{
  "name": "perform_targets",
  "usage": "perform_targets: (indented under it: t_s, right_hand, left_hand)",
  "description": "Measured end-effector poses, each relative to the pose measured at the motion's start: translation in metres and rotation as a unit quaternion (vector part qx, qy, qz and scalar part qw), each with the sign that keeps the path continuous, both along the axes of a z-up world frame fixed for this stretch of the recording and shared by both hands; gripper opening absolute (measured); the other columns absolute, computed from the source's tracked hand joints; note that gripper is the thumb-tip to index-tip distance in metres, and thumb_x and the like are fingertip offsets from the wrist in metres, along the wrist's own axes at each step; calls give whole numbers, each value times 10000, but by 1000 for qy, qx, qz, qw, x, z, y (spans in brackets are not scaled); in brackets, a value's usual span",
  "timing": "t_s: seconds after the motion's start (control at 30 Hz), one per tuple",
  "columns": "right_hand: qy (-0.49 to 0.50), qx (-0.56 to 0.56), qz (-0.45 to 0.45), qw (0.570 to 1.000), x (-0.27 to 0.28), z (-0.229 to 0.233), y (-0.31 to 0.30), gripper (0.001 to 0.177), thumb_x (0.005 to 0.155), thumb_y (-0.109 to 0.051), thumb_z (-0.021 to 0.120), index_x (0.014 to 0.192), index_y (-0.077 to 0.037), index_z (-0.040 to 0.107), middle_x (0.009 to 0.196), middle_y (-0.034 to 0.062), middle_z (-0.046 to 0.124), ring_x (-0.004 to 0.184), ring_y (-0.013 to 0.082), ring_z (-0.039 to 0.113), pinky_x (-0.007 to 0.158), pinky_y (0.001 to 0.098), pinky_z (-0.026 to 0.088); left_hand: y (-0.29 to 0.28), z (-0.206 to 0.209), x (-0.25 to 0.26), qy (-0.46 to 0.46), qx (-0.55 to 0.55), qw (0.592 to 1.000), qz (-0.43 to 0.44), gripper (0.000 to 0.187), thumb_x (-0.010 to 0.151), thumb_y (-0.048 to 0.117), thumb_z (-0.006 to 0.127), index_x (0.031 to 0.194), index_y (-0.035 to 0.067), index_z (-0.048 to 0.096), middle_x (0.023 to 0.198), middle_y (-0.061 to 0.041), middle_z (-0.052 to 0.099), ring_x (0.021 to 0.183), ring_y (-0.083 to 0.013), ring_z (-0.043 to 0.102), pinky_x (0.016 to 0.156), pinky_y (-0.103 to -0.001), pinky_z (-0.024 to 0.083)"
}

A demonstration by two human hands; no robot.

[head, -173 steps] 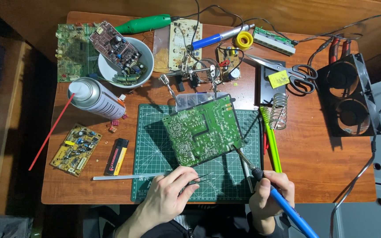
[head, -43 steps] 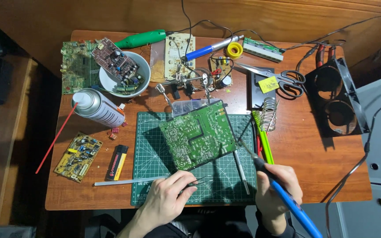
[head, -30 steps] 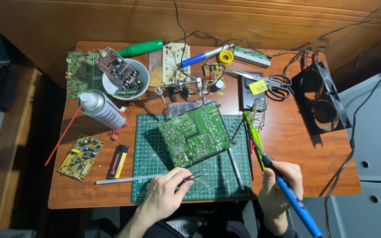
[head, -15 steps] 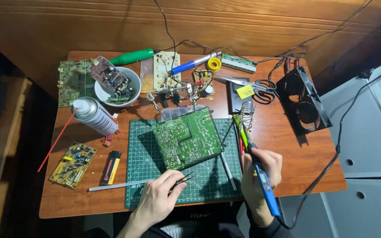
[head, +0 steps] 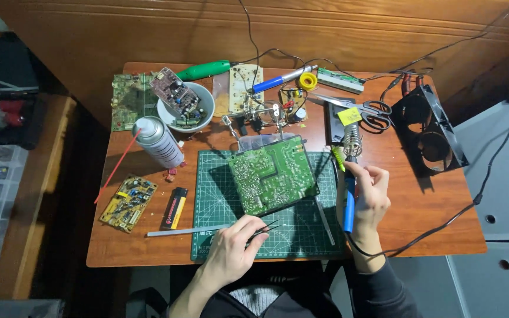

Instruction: The person solders a green circuit board using a soldering iron and solder wire. They then use a desoldering pump to remove solder from the board and a utility knife to scrape the surface.

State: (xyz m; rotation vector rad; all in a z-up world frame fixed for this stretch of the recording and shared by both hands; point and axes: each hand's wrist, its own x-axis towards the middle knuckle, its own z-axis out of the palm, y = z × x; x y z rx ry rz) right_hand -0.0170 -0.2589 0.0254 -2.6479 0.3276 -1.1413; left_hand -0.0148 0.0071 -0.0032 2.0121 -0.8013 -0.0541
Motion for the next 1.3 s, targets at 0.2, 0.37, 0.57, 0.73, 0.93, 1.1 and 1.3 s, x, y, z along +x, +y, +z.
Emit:
perform_targets:
  t_s: [0.2,0.37,0.57,0.73,0.93,1.1,1.3]
  right_hand:
    - [-8,24,-12,1000,-4,12,13,117,985,-222,782,1089,-220,729,971,47,526,708,164,544,543,333,437]
    - [16,42,-17,999,-8,14,13,176,974,-176,769,1142,-207,728,988,60,513,762,195,567,586,366,448]
    - [8,29,0,1000,4,25,6,185,951,-168,796,1124,-186,734,968,88,560,797,229,603,581,362,450]
    - [-14,26,9,1000,12,32,5,168,977,-180,811,1122,-123,748,928,112,571,713,224,606,584,332,451]
    - [59,-9,-7,998,20,23,-3,138,1037,-310,683,1109,-195,708,965,53,618,728,266,620,529,377,390]
    - [51,21,-5,998,19,32,3,115,1048,-186,677,1159,-155,681,959,107,554,744,311,600,582,425,422]
    - [60,37,-11,997,16,26,5,259,990,-191,704,1246,-161,683,994,99,554,789,301,614,608,426,451]
  left_hand:
    - [1,1,0,-15,-3,1000,3,204,987,258,552,978,80,651,956,-29,664,619,-175,641,471,-302,474]
    - [0,-2,1,-12,-6,1000,1,181,972,225,579,989,61,656,970,-44,670,590,-171,639,452,-292,481]
    - [-1,-2,0,-18,-3,1000,4,166,962,211,598,986,59,659,971,-45,669,600,-176,647,448,-291,479]
    - [1,1,0,-17,-2,1000,-1,168,968,213,596,998,56,649,978,-51,661,599,-179,647,450,-297,488]
    - [1,-1,1,-13,-5,1000,-1,158,963,212,599,983,65,653,975,-44,666,587,-173,640,439,-294,481]
    - [2,1,0,-16,-1,1000,-1,142,951,200,625,986,68,663,984,-39,668,584,-177,643,450,-298,474]
    - [2,0,-1,-19,-15,1000,3,157,944,200,638,982,52,675,977,-50,680,593,-177,661,461,-299,513]
